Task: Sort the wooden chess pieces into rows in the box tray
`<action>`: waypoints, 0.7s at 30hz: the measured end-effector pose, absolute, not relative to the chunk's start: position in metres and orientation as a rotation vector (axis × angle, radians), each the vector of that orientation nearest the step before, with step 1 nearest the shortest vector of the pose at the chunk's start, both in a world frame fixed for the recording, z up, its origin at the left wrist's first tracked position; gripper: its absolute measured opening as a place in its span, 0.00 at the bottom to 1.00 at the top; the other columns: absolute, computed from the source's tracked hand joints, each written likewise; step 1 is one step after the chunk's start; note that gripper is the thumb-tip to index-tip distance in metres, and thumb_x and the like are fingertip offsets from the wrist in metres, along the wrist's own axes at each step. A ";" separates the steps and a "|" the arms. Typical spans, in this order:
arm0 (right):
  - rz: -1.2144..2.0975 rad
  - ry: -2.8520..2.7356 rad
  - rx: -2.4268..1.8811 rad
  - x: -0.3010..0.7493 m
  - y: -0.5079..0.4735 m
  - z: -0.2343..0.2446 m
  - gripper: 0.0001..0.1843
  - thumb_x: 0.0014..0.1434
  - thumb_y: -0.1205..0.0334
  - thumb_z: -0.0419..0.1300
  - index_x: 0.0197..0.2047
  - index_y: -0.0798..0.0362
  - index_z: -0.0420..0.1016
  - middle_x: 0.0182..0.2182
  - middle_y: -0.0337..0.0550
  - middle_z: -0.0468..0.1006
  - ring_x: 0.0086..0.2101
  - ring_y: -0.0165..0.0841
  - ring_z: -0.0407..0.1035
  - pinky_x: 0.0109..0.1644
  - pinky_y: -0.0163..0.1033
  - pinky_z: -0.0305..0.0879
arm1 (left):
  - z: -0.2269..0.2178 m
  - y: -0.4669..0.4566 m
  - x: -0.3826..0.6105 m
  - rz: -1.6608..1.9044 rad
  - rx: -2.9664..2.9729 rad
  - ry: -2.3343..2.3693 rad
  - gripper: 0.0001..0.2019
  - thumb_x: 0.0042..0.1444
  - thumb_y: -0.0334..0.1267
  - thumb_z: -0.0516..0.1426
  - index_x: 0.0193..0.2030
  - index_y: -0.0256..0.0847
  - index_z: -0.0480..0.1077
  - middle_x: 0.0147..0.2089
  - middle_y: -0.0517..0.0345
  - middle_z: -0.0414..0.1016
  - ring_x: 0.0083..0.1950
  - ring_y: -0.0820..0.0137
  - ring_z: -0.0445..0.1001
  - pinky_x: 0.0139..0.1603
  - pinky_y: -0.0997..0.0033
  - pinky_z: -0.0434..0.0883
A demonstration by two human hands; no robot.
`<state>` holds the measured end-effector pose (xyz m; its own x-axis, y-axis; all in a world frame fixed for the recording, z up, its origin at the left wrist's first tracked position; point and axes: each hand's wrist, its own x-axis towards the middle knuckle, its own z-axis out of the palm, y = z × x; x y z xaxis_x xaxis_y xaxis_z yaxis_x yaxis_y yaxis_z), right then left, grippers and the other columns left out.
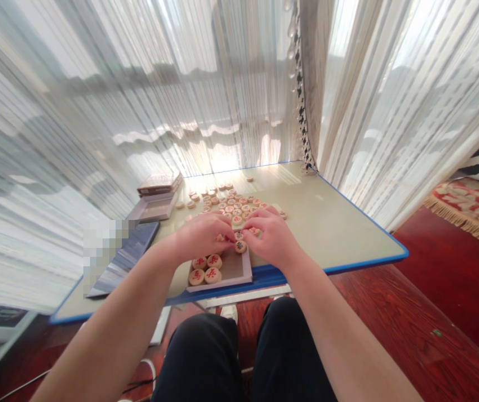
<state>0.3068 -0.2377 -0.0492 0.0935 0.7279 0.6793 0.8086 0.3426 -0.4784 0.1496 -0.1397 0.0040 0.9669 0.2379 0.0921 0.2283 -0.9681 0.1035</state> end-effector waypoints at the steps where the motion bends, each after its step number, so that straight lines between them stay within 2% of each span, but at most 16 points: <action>1: -0.106 -1.648 -1.402 0.307 -0.238 -0.049 0.05 0.50 0.67 0.59 0.27 0.51 0.77 0.30 0.42 0.76 0.37 0.36 0.65 0.45 0.43 0.65 | 0.004 -0.140 0.150 0.154 3.022 0.362 0.07 0.48 0.35 0.57 0.31 0.44 0.78 0.33 0.58 0.75 0.36 0.71 0.70 0.36 0.75 0.64; 15: -0.091 -1.633 -1.402 0.306 -0.238 -0.048 0.06 0.51 0.66 0.59 0.27 0.50 0.77 0.30 0.42 0.76 0.37 0.36 0.65 0.45 0.44 0.65 | 0.005 -0.139 0.152 0.160 3.024 0.330 0.07 0.49 0.32 0.57 0.31 0.42 0.77 0.32 0.58 0.76 0.35 0.72 0.70 0.37 0.75 0.65; 21: -0.070 -1.647 -1.444 0.308 -0.236 -0.052 0.06 0.52 0.64 0.59 0.28 0.51 0.78 0.32 0.43 0.76 0.38 0.36 0.65 0.47 0.43 0.63 | 0.008 -0.135 0.150 0.274 2.975 0.553 0.08 0.52 0.37 0.56 0.31 0.40 0.76 0.32 0.56 0.74 0.35 0.70 0.69 0.36 0.74 0.65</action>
<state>0.3083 -0.2360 -0.0517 0.1048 0.7573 0.6446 0.8093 0.3117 -0.4978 0.1504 -0.1354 0.0081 0.9176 0.3649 0.1573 0.3463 -0.9285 0.1339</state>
